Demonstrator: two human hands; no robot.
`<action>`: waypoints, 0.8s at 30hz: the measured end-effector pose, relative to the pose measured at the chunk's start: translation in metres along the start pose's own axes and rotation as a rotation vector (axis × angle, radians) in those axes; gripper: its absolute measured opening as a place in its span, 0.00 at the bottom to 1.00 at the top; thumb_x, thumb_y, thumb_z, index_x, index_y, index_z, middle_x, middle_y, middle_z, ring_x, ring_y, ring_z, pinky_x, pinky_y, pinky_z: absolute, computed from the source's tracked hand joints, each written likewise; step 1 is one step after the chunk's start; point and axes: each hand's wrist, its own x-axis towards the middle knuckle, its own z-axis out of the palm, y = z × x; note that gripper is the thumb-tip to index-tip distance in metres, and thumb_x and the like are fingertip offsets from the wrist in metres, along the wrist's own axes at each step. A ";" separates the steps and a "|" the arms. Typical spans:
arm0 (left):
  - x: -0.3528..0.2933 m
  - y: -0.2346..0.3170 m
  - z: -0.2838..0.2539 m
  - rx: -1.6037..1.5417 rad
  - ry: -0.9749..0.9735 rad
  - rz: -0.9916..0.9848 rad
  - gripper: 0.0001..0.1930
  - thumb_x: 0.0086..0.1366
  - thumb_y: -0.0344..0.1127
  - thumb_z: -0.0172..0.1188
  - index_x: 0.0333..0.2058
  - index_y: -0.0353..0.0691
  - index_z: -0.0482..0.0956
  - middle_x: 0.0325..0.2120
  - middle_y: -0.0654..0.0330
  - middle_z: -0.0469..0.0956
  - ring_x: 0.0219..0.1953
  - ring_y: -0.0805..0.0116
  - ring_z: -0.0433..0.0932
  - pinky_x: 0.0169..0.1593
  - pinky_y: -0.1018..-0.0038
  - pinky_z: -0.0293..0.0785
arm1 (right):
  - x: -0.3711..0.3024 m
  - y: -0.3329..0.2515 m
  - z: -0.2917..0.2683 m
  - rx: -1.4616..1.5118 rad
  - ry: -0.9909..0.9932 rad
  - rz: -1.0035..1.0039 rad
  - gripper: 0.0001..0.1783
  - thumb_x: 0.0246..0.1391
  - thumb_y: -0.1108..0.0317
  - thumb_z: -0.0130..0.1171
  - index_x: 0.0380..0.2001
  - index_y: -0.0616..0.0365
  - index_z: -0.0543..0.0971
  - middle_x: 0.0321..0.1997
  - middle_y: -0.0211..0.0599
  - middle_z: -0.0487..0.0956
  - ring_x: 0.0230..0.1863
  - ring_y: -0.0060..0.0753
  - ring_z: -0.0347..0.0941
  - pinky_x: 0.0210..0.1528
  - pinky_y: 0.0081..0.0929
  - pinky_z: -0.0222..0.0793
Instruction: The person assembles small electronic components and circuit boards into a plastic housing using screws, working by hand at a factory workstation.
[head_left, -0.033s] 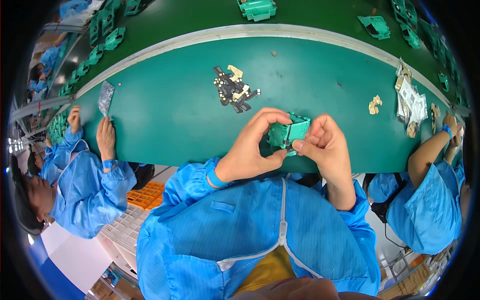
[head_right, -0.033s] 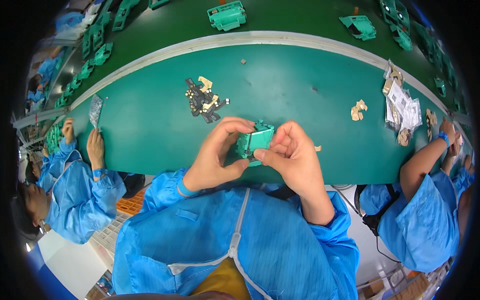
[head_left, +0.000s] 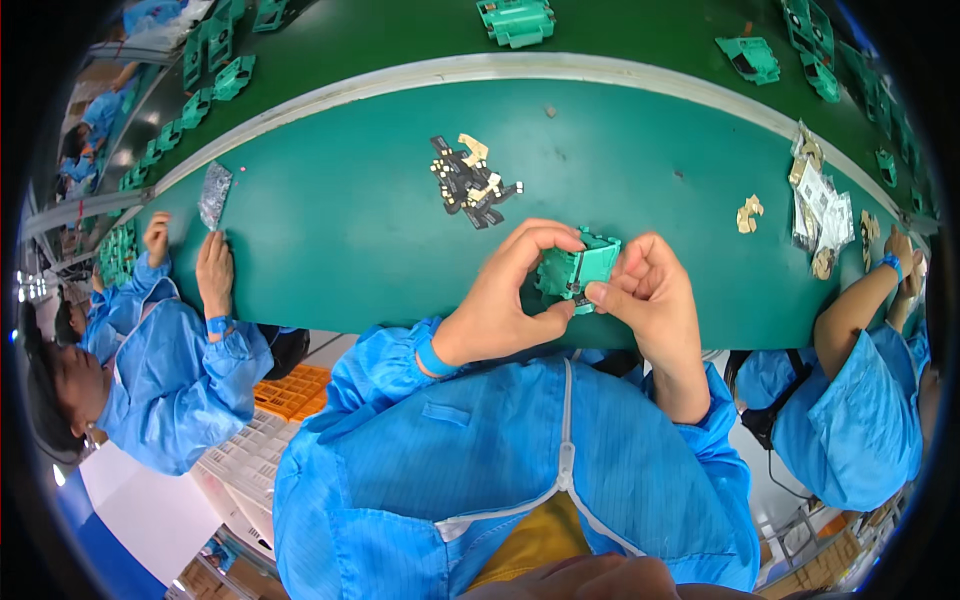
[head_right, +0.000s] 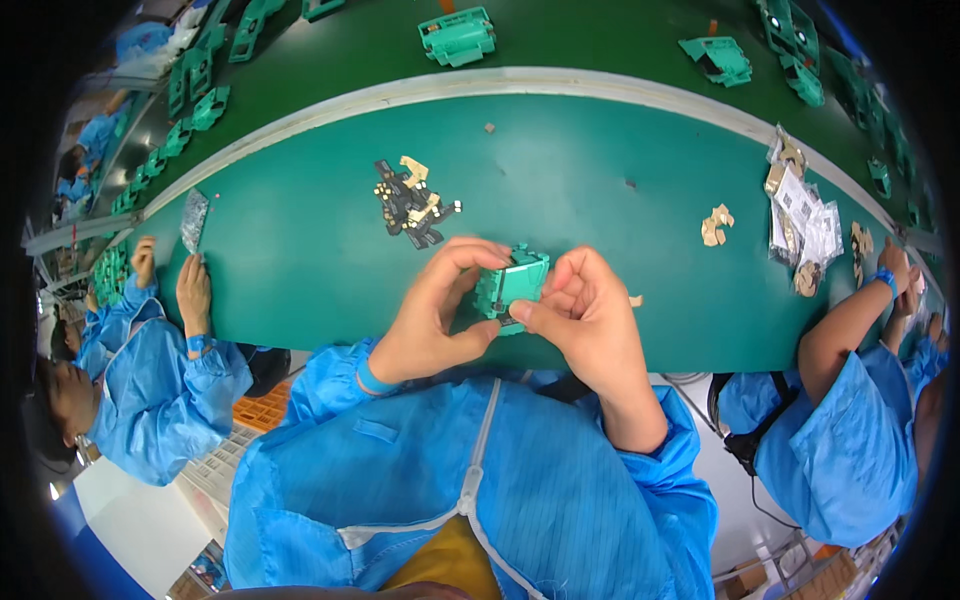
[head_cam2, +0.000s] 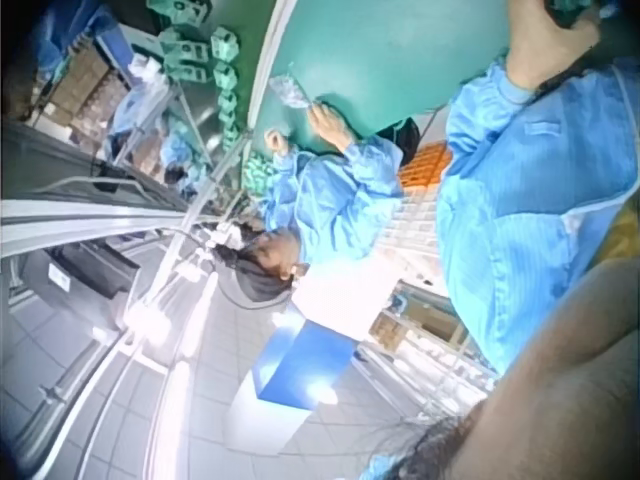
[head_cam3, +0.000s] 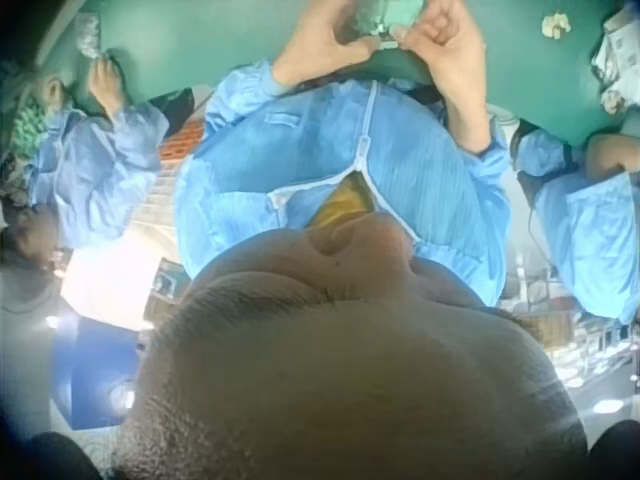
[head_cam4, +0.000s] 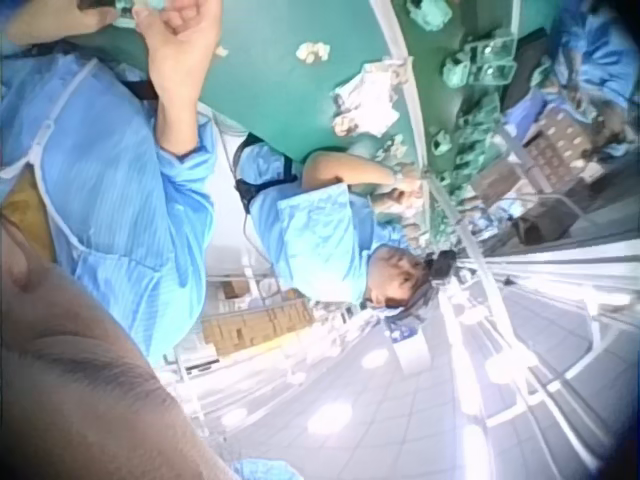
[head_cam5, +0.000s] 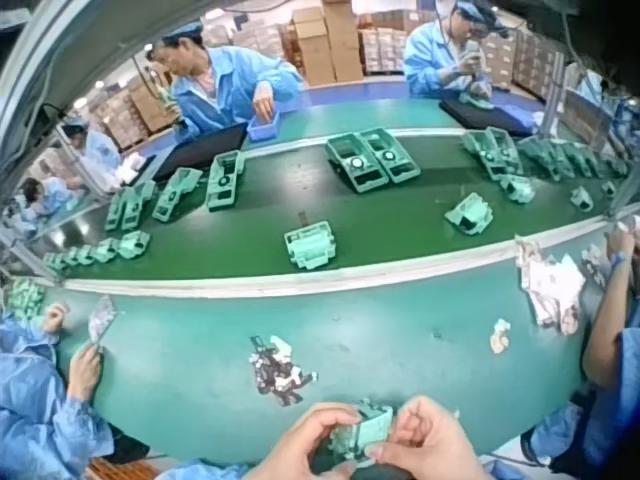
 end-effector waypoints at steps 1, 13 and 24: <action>-0.001 -0.002 0.003 -0.027 0.014 0.010 0.31 0.49 0.14 0.58 0.54 0.38 0.67 0.55 0.54 0.63 0.64 0.56 0.63 0.68 0.58 0.60 | -0.001 0.002 0.000 -0.002 0.025 -0.007 0.18 0.53 0.87 0.62 0.37 0.57 0.65 0.34 0.29 0.76 0.37 0.18 0.77 0.37 0.16 0.71; -0.008 -0.001 0.013 -0.189 0.057 0.053 0.29 0.51 0.14 0.58 0.53 0.39 0.65 0.54 0.54 0.61 0.63 0.60 0.62 0.67 0.57 0.62 | -0.011 -0.005 0.012 -0.133 0.036 -0.068 0.23 0.49 0.85 0.66 0.37 0.54 0.63 0.32 0.26 0.73 0.32 0.12 0.70 0.34 0.14 0.65; -0.018 0.015 0.011 -0.197 0.051 0.079 0.27 0.57 0.19 0.58 0.56 0.36 0.65 0.57 0.53 0.61 0.65 0.61 0.61 0.68 0.58 0.60 | -0.016 -0.011 0.023 -0.139 0.021 -0.153 0.24 0.49 0.88 0.64 0.40 0.56 0.63 0.37 0.32 0.74 0.35 0.16 0.72 0.38 0.15 0.69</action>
